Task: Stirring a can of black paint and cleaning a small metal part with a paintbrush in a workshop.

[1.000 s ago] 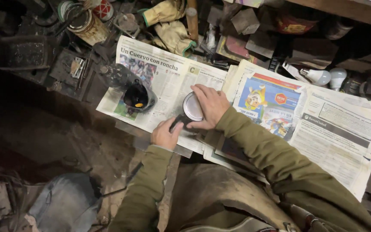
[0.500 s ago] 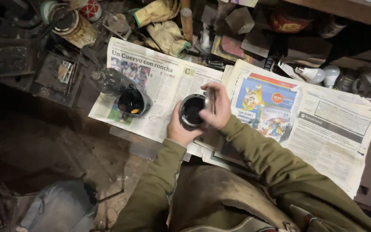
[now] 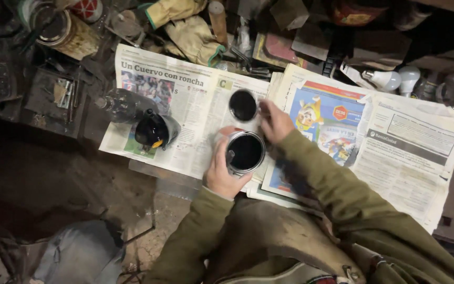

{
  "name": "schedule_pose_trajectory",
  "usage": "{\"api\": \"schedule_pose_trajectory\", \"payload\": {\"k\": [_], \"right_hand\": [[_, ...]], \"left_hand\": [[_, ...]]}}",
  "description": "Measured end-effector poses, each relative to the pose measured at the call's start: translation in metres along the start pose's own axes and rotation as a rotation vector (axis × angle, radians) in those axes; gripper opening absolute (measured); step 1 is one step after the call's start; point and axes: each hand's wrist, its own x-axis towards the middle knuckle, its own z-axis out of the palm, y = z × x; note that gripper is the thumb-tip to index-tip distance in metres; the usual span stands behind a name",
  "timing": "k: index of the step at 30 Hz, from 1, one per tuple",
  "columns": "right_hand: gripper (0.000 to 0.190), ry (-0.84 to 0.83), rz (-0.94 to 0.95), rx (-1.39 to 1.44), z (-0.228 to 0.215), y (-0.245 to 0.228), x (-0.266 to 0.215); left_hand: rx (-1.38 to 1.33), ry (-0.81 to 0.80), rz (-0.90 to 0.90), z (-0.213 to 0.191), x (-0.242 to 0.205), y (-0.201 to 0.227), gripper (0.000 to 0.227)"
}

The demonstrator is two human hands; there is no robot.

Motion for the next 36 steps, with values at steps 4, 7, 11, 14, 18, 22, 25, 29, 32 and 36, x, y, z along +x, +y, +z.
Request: {"api": "schedule_pose_trajectory", "payload": {"k": [4,7,11,14,18,22,25,29,32,36], "right_hand": [[0.097,0.052,-0.451,-0.427,-0.012,-0.035,-0.061],[0.114,-0.026,-0.469,-0.175,-0.009,-0.046,-0.082],[0.118,-0.123,-0.426,0.116,0.009,-0.047,-0.105],[0.103,-0.169,-0.332,0.187,0.010,-0.053,-0.119],[0.095,-0.134,-0.313,0.229,0.004,-0.063,-0.138],[0.098,-0.132,-0.280,0.199,-0.008,-0.094,-0.157],[0.091,-0.180,-0.353,0.224,-0.025,-0.103,-0.161],[0.094,-0.206,-0.295,0.216,-0.029,-0.090,-0.173],[0.105,-0.110,-0.450,0.186,-0.027,-0.074,-0.181],[0.104,-0.100,-0.475,0.140,-0.033,-0.072,-0.183]], "left_hand": [[0.091,-0.128,-0.046,-0.025,0.002,0.023,0.105],[0.089,-0.215,-0.039,-0.036,0.011,0.037,0.104],[0.051,-0.282,0.032,-0.044,0.016,0.058,0.102],[-0.016,-0.323,0.063,-0.046,0.015,0.070,0.099],[-0.025,-0.382,0.023,-0.051,0.012,0.080,0.100],[-0.087,-0.482,-0.010,-0.055,0.009,0.078,0.102],[-0.217,-0.542,-0.093,-0.055,-0.003,0.066,0.104],[-0.293,-0.559,-0.172,-0.049,-0.014,0.072,0.105],[-0.269,-0.565,-0.163,-0.045,-0.016,0.079,0.106],[-0.301,-0.594,-0.129,-0.042,-0.019,0.083,0.108]]}}
